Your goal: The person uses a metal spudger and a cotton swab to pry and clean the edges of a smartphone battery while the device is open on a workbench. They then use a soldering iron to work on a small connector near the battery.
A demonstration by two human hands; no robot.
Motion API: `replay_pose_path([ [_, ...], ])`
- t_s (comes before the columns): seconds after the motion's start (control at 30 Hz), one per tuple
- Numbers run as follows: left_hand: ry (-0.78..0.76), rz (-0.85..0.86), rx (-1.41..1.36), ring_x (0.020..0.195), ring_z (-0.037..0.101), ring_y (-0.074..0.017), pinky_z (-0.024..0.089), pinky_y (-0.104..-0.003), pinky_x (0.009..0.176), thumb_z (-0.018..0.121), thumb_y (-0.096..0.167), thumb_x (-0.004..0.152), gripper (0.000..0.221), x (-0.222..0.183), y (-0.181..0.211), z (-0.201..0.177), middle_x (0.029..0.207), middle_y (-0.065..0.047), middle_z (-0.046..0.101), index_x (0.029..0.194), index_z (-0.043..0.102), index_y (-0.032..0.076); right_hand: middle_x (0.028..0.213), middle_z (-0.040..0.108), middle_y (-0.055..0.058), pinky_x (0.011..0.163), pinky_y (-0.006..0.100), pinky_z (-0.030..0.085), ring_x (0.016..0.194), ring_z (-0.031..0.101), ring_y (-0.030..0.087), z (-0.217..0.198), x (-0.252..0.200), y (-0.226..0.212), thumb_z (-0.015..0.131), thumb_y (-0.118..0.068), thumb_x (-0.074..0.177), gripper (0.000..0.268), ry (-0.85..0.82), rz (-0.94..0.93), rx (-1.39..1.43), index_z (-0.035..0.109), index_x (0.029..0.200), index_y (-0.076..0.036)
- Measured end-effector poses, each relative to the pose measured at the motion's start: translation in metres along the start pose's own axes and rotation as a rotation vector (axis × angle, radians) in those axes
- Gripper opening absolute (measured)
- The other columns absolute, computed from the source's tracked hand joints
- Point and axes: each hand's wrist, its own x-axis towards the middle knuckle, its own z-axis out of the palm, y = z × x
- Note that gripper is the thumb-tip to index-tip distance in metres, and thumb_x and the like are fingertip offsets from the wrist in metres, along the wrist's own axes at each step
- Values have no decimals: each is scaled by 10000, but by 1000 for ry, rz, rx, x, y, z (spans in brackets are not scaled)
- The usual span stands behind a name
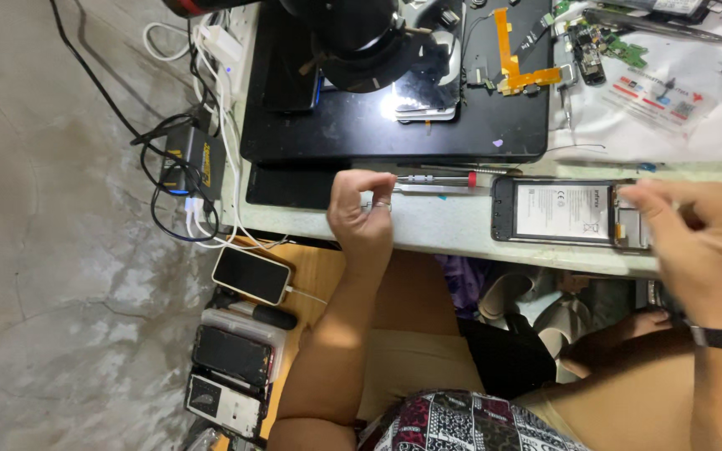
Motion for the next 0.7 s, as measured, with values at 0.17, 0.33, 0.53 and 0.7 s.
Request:
replay_pose_path([
  [0.17,66,-2,44,861,620,-132,508,-238,821,708,91,1025,83,-2,-2,3,959,-36,639,1034,628,69,989,691,72,759,262,468,808,572,119,2,-4,59,670,-231,1167,273,136,141,55,651,1057,18],
  [0.33,84,-154,-69,760,570,-88,465,-190,710,762,68,961,125,-4,-2,1,870,-8,646,981,638,57,976,677,58,727,270,447,794,571,118,5,4,99,637,-202,1158,218,197,201,89,647,1094,6],
  [0.53,-6,32,-21,918,603,-111,524,-239,811,723,57,1012,88,-3,-6,3,1004,-9,626,1029,643,88,959,659,41,688,278,422,777,569,117,8,13,70,597,-168,1147,165,226,140,128,642,1138,-9],
  [0.7,-104,52,277,824,550,-139,474,-292,745,848,103,910,150,-1,7,10,833,28,642,971,719,146,894,621,-3,627,289,435,714,584,98,11,27,3,700,-98,990,150,96,94,159,630,1110,-39],
])
